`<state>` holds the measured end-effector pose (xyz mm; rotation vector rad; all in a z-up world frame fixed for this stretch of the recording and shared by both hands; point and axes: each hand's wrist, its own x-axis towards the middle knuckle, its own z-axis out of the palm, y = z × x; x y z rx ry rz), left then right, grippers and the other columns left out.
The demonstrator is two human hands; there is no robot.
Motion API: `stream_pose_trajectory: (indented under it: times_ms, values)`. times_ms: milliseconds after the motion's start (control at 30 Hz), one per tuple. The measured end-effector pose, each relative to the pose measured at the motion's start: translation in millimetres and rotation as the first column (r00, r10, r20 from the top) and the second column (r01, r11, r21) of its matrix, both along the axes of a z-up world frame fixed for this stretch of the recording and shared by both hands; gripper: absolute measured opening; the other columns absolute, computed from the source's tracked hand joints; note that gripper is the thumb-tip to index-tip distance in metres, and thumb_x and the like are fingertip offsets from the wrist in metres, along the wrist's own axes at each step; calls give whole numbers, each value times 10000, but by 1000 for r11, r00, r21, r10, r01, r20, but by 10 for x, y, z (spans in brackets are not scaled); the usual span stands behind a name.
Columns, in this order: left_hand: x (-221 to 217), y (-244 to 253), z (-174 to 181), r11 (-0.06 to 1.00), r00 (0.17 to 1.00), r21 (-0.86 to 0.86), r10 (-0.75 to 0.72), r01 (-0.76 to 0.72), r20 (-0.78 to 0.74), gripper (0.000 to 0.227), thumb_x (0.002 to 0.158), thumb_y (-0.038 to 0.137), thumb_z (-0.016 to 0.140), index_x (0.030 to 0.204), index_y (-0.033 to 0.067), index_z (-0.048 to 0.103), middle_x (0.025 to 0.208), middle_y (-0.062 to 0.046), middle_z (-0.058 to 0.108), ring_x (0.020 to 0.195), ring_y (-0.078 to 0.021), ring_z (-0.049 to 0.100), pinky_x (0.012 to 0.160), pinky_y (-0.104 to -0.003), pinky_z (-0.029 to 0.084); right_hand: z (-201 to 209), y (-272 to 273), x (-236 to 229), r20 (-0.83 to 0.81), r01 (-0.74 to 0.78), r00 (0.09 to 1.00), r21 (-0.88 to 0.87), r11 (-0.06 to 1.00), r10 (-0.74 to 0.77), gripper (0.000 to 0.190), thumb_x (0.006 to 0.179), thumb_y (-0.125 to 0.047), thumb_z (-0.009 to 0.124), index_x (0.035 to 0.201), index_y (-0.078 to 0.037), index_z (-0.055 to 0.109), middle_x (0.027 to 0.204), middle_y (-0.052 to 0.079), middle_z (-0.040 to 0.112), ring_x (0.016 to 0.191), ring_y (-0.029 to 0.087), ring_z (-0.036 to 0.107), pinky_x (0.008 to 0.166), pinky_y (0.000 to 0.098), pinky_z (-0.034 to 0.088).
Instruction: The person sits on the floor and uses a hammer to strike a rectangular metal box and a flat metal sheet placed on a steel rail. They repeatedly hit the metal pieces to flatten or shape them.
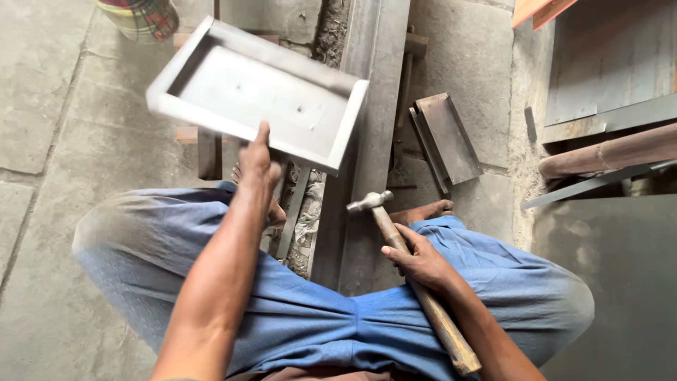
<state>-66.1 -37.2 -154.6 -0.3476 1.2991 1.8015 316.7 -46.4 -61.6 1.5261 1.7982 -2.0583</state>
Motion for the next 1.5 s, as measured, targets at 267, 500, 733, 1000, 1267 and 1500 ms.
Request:
stream_pose_trajectory:
  times_ms: [267, 500, 733, 1000, 1267, 1500]
  values:
    - [41, -73, -658, 685, 793, -708, -328, -175, -514, 1086, 880, 571, 866, 1404, -152, 248, 1510, -363, 209, 1495, -508, 142, 1169, -598, 198, 141, -14, -51, 173, -66, 984, 114, 991, 46, 787, 852, -357, 753, 1526, -94, 445, 819, 69, 639, 644, 128, 578, 591, 299, 521]
    - [-148, -115, 428, 203, -164, -977, -964, 58, -210, 863, 752, 674, 789, 1392, 139, 567, 1483, -201, 447, 1419, -354, 388, 1208, -638, 109, 50, 17, -33, 237, -189, 964, 289, 938, 121, 802, 838, -438, 756, 1489, -65, 473, 1150, 174, 718, 1049, 240, 694, 929, 357, 530]
    - [-424, -16, 1099, -193, -626, -974, -776, 118, 78, 572, 748, 559, 829, 1132, 143, 754, 1117, -110, 731, 1095, -299, 694, 997, -484, 564, 97, 12, -30, 289, -225, 948, 298, 928, 137, 829, 831, -454, 745, 1512, -91, 441, 1307, 225, 667, 1243, 308, 643, 1048, 379, 475]
    - [-642, 550, 2110, 764, -905, -631, -354, -135, -236, 760, 995, 823, 516, 848, 109, 729, 700, -61, 655, 644, -181, 619, 649, -401, 524, 60, 69, -54, 304, -245, 940, 277, 929, 157, 834, 834, -444, 729, 1530, -106, 414, 1300, 238, 667, 1226, 332, 655, 1043, 390, 491]
    - [-754, 1354, 1207, 441, -752, -884, -633, -156, -183, 742, 1043, 804, 480, 953, 117, 745, 1008, -148, 731, 967, -312, 682, 828, -502, 507, 87, 97, -75, 263, -218, 954, 275, 936, 145, 818, 840, -426, 748, 1519, -106, 424, 1213, 193, 713, 1088, 284, 708, 946, 371, 522]
    - [-207, 1277, 619, -86, -512, -992, -858, 92, 27, 1405, 597, 675, 908, 1630, 286, 39, 1709, -83, -81, 1539, -441, -33, 1100, -787, 215, 54, 168, -53, 24, 97, 995, -302, 948, -94, 733, 850, -289, 757, 1505, -140, 463, 825, 29, 643, 644, 121, 596, 569, 292, 511]
